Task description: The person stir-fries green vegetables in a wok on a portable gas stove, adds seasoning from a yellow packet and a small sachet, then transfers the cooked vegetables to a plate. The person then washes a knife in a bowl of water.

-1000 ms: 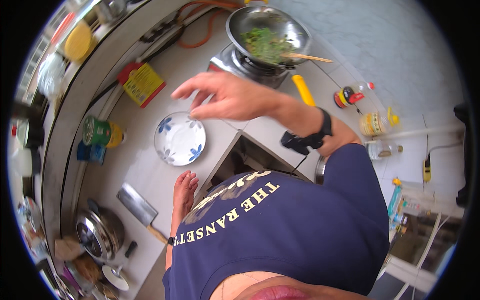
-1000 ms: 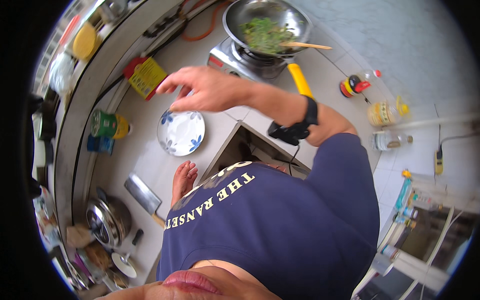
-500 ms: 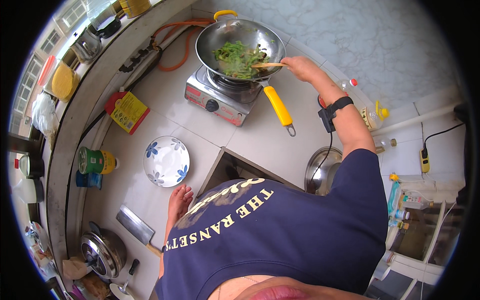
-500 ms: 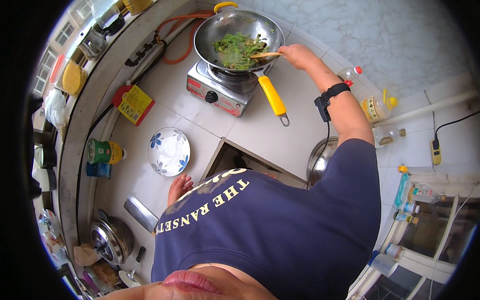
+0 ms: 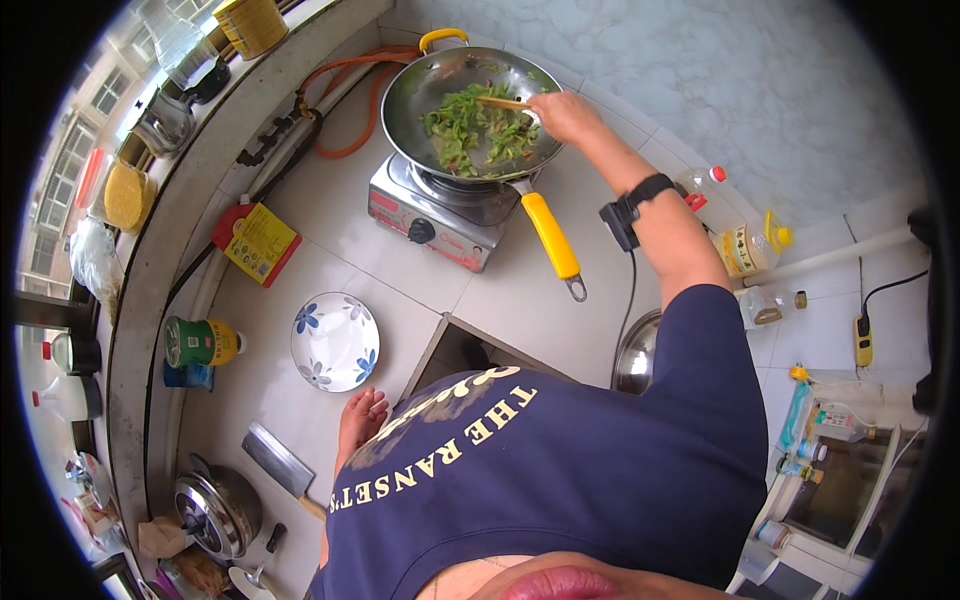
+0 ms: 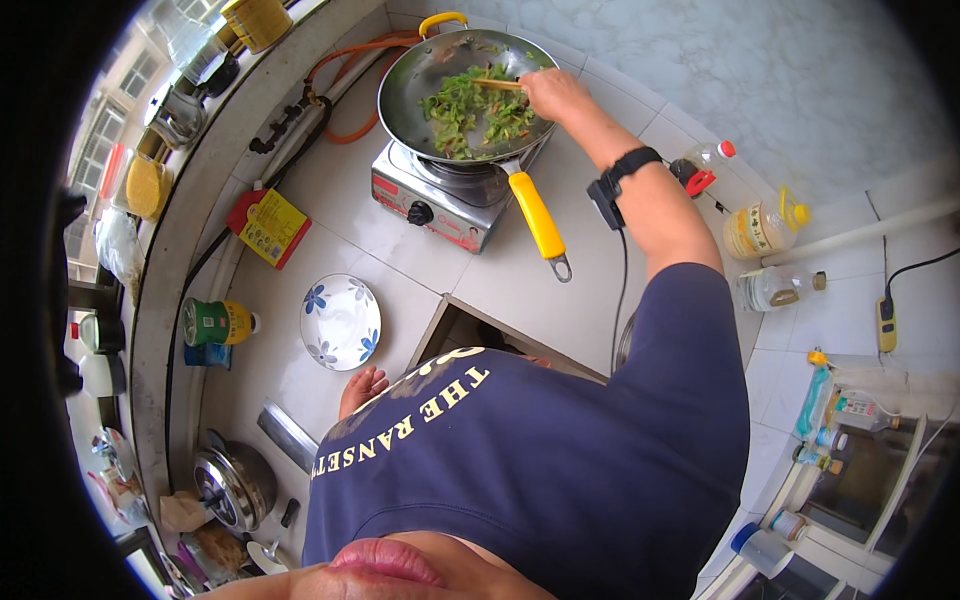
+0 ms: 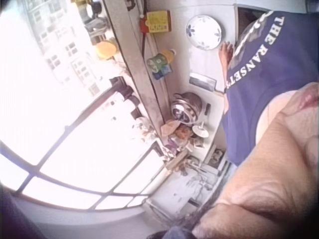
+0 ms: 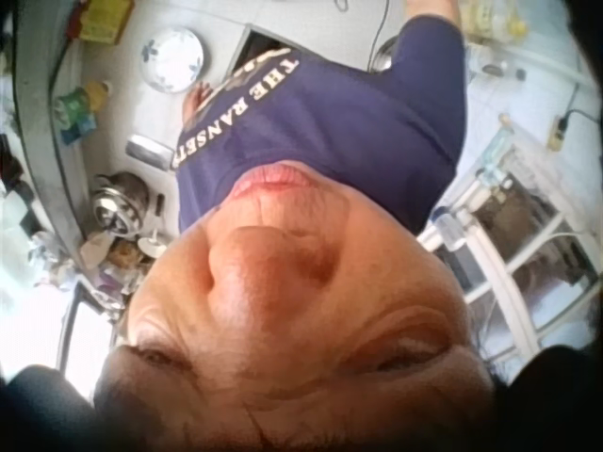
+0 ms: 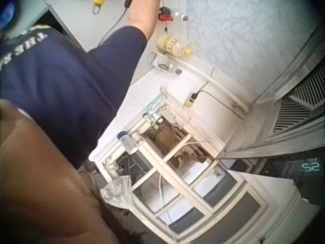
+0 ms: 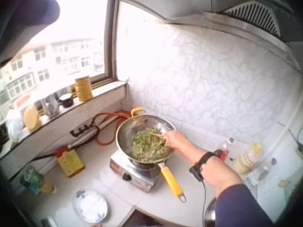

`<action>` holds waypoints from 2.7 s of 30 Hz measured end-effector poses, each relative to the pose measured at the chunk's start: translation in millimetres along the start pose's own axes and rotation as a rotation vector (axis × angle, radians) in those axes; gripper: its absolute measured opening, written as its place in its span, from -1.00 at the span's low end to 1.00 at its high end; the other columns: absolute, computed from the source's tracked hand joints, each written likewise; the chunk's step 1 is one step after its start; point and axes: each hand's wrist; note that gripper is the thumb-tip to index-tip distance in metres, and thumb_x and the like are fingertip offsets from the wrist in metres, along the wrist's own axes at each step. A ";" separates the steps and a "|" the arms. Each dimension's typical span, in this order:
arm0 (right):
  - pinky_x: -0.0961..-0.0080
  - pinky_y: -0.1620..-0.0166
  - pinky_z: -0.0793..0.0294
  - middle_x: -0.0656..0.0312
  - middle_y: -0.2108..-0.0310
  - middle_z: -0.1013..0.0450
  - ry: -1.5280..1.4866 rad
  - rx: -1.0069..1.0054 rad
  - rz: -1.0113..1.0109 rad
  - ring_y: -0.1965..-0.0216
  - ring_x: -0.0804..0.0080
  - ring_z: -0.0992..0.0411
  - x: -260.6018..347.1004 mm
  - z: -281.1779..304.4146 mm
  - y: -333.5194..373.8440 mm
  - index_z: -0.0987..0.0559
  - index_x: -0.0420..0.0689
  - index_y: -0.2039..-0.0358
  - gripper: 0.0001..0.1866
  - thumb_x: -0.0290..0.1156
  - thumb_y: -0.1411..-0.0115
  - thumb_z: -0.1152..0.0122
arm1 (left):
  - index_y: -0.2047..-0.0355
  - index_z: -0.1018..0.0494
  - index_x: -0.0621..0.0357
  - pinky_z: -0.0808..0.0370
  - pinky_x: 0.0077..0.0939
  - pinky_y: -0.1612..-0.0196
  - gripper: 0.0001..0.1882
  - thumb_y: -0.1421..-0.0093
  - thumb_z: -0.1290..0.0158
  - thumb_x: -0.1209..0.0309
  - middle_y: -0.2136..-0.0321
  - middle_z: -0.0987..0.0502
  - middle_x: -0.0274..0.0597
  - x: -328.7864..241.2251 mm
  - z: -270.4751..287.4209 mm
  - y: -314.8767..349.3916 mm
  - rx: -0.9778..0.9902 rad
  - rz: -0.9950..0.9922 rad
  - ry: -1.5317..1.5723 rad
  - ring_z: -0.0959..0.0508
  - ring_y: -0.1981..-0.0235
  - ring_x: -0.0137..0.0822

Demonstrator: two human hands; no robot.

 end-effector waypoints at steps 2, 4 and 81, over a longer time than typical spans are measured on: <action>0.13 0.14 -0.52 0.09 0.22 -0.55 0.094 0.040 -0.084 0.17 0.04 -0.52 2.9 -8.5 -23.8 -0.58 0.09 0.11 -0.73 -0.31 -0.23 0.02 | 0.03 -0.30 0.18 -0.49 -0.44 0.19 -0.57 -0.23 -0.14 0.23 0.16 -0.48 -0.16 1.6 -1.5 1.5 0.016 0.027 0.032 -0.50 0.22 -0.30; 0.17 0.11 -0.52 0.13 0.18 -0.55 0.039 0.079 -0.132 0.14 0.09 -0.52 19.6 -17.9 -33.0 -0.57 0.12 0.07 -0.71 -0.29 -0.23 0.01 | 0.04 -0.30 0.16 -0.48 -0.49 0.25 -0.61 -0.24 -0.12 0.25 0.18 -0.48 -0.16 4.4 -3.9 2.4 0.009 0.043 0.038 -0.50 0.25 -0.31; 0.37 0.05 -0.47 0.03 0.20 -0.55 -0.586 0.280 0.226 0.15 0.13 -0.51 59.3 -14.5 6.2 -0.59 0.02 0.05 -0.66 -0.20 -0.23 0.01 | 0.06 -0.31 0.14 -0.49 -0.45 0.20 -0.65 -0.25 -0.10 0.24 0.23 -0.48 -0.20 20.9 7.1 -1.2 -0.022 0.066 0.062 -0.50 0.27 -0.34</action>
Point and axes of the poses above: each hand's wrist, its own y-axis away from the middle knuckle, its own z-axis out of the back of the hand, x = y × z
